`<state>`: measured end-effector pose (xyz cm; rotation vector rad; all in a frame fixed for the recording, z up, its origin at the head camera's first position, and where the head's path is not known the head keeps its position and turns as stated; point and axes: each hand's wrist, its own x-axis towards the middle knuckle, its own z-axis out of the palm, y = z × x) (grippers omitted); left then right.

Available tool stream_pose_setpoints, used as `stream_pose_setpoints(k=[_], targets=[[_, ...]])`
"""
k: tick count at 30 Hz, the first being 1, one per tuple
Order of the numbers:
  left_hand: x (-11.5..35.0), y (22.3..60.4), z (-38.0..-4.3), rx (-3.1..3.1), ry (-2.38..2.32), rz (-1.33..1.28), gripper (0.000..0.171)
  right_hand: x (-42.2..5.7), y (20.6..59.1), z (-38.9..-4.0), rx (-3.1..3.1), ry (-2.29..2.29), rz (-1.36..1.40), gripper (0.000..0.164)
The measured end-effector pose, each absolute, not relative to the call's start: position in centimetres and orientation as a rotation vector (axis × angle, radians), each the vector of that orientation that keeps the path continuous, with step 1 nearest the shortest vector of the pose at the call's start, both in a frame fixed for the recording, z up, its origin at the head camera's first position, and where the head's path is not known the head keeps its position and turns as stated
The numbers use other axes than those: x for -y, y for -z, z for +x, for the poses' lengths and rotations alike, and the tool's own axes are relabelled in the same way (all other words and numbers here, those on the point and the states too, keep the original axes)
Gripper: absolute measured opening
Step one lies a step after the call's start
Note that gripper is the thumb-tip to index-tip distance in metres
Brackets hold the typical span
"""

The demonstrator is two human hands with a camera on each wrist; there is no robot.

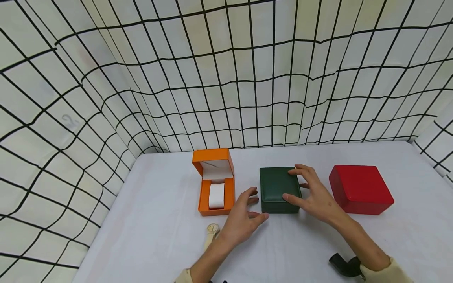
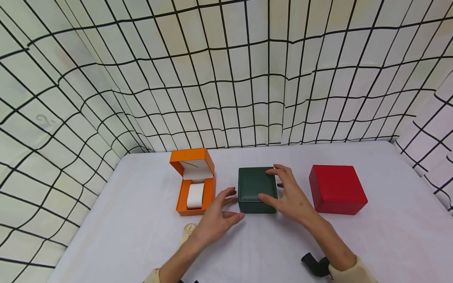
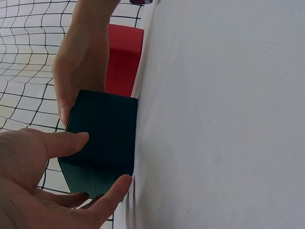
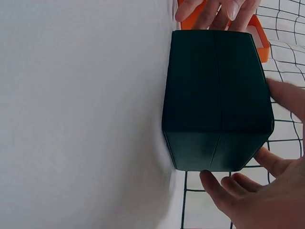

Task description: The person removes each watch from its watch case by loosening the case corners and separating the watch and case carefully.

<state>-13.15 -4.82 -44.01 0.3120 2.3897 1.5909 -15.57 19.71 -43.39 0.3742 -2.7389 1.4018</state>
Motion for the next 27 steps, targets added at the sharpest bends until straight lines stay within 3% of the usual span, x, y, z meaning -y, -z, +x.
stream_pose_setpoints(k=[13, 19, 27], targets=[[4.2, 44.3, -13.4, -2.433, -1.564, 0.351, 0.076, -20.2, 44.5, -16.1, 2.698, -1.485, 0.542, 0.105], [4.0, 44.4, -13.6, -2.47, -1.548, 0.345, 0.072, -20.5, 44.7, -16.3, 2.669, -1.54, 0.584, 0.108], [3.4, 44.8, -14.0, -2.444, -1.635, 0.342, 0.079, -20.8, 44.5, -16.0, 2.68, -1.51, 0.609, 0.11]])
